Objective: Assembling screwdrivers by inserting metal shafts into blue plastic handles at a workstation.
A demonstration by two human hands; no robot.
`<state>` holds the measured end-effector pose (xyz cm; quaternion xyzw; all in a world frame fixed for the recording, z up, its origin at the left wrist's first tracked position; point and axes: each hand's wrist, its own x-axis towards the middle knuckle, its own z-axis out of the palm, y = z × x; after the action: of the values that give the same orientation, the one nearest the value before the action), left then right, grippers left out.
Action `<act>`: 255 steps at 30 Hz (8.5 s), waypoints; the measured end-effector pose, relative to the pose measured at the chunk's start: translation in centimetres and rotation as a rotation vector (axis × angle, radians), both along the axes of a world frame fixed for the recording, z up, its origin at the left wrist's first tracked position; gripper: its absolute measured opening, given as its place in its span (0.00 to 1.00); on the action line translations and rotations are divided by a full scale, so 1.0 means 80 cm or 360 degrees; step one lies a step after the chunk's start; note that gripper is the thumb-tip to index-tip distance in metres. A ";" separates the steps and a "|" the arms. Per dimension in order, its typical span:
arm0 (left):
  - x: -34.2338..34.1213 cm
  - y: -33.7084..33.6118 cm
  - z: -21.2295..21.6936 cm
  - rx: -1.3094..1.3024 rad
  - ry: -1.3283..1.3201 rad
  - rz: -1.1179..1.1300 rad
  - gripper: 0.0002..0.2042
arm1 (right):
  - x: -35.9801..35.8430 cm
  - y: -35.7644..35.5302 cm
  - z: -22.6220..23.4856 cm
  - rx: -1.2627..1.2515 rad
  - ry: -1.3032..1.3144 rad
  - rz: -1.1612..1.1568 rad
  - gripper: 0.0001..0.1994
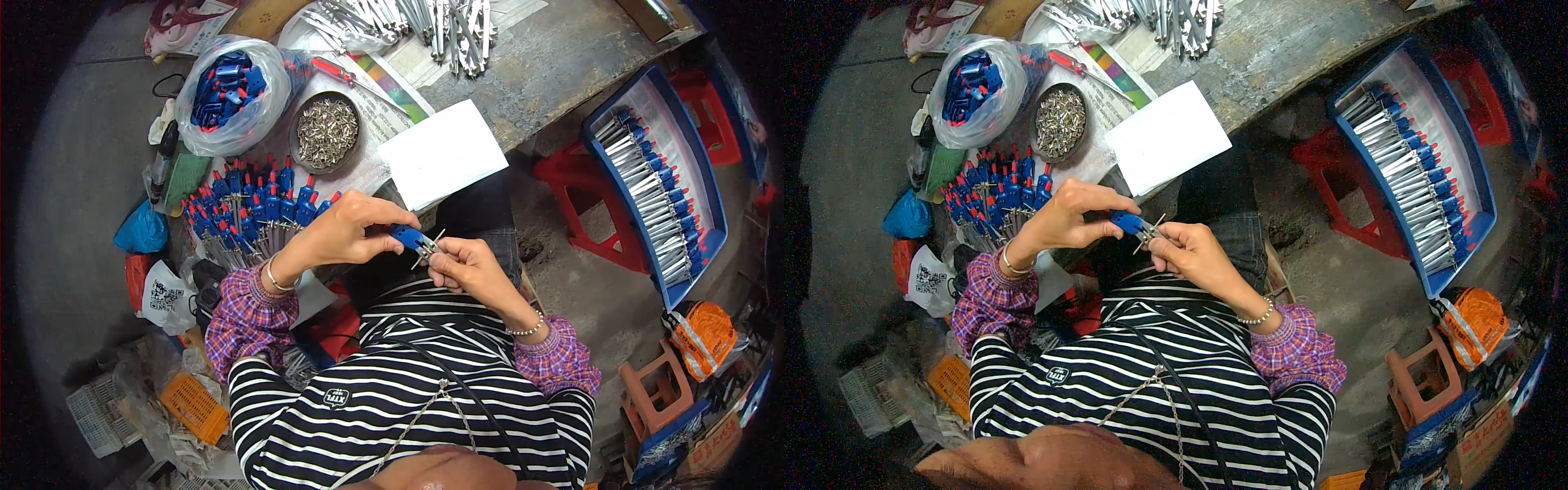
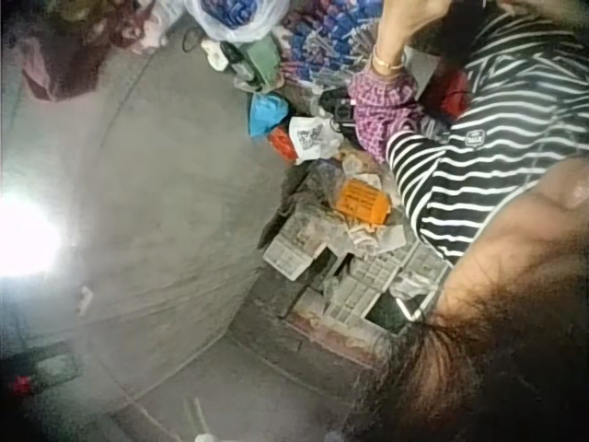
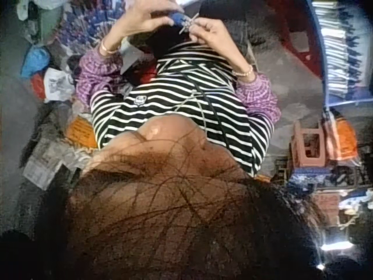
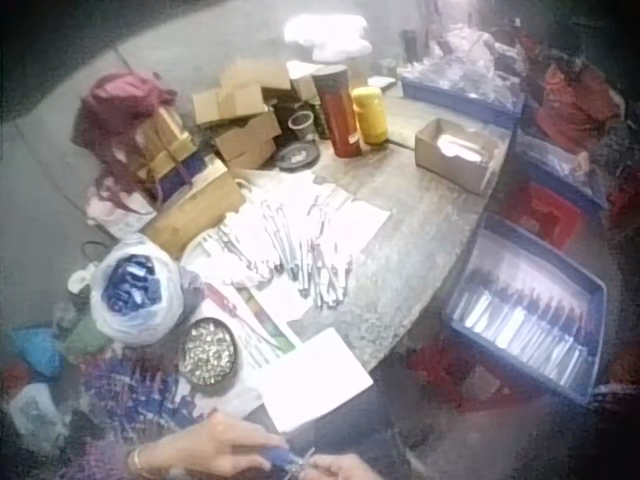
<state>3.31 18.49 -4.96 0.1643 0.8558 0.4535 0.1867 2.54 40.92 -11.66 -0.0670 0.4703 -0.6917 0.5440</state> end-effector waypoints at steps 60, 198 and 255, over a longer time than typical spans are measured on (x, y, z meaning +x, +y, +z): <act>0.002 0.008 -0.006 -0.0066 -0.0140 0.0072 0.13 | -0.016 0.005 0.007 0.0069 0.0054 0.0209 0.08; 0.011 0.035 -0.001 -0.0132 0.0517 0.0681 0.07 | 0.003 -0.006 0.018 0.0152 0.0214 -0.0293 0.08; -0.011 0.033 0.009 0.0042 0.0565 0.0744 0.07 | -0.016 -0.001 0.021 0.0355 0.0553 -0.0477 0.09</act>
<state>2.43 21.15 -4.28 0.0419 0.8837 0.4596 -0.0776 1.24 40.83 -9.95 -0.0541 0.6349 -0.6864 0.3505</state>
